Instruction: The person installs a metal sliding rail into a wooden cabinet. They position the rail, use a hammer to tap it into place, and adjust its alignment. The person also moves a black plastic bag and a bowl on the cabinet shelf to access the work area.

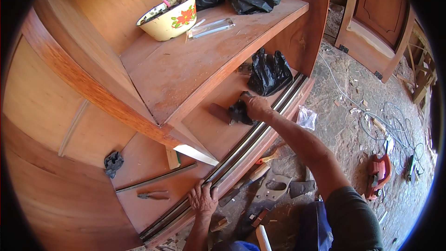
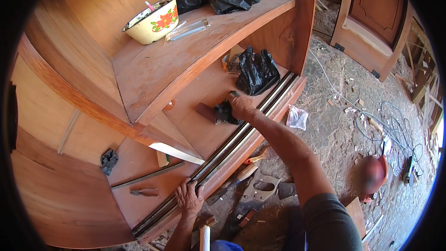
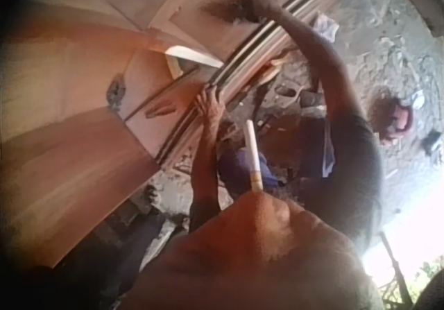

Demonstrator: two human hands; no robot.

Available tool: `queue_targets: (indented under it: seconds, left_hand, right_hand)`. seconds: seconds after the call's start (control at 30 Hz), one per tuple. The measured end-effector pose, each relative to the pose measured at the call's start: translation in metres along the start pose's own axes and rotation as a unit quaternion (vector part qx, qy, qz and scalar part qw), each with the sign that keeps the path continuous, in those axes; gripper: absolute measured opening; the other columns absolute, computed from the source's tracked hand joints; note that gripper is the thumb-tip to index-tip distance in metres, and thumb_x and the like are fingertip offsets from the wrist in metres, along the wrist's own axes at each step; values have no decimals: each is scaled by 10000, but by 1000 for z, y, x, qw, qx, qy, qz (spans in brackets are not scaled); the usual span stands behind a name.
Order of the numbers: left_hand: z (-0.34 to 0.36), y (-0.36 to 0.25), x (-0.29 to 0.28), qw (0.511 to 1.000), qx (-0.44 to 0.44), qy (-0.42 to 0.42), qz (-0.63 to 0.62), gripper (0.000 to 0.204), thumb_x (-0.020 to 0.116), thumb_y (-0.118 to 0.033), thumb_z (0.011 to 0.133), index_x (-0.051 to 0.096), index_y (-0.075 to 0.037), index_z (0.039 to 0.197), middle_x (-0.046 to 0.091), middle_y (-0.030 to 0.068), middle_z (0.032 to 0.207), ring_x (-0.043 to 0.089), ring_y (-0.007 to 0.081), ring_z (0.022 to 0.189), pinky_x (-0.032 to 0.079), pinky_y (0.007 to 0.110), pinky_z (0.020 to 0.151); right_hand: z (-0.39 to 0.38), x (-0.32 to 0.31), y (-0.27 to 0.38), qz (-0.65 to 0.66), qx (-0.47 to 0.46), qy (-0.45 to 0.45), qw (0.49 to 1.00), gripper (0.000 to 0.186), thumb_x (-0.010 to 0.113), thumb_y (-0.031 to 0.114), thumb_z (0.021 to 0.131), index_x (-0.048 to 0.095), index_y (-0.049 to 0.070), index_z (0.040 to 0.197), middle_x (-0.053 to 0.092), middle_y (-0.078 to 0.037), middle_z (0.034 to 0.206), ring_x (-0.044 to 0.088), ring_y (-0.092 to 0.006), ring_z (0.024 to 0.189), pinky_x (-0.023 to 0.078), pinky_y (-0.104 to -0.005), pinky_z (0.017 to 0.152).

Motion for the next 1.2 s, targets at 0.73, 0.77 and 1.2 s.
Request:
queue_targets:
  seconds: [0.73,0.77,1.2]
  left_hand:
    - [4,-8,5,1000,4,-22,-13,341,760,-386,884,676,-176,1139,644,86,1287,598,367,1098,448,538,905]
    - [5,-8,7,1000,5,-21,-15,342,761,-387,884,676,-177,1141,643,85,1289,597,367,1101,448,538,905]
    - [2,1,-1,1000,-5,-10,-12,367,769,-339,882,645,-156,1176,634,113,1280,587,374,1107,438,533,933]
  right_hand:
    - [-60,-68,13,4,-73,-160,984,284,691,217,874,696,110,1137,692,-136,1138,610,-335,1207,480,-476,1031]
    - [-62,-63,13,-9,-91,-149,985,254,693,216,869,718,119,1103,697,-135,1135,620,-334,1195,481,-472,1033]
    - [-90,-50,50,-91,-328,51,939,147,576,201,822,681,114,876,728,-73,847,725,-333,804,588,-430,750]
Point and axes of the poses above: each hand's wrist, its own z-axis towards the middle knuckle, its own x-axis out of the palm, y = z × x, the point moved 4 cm from there along z, towards the middle knuckle
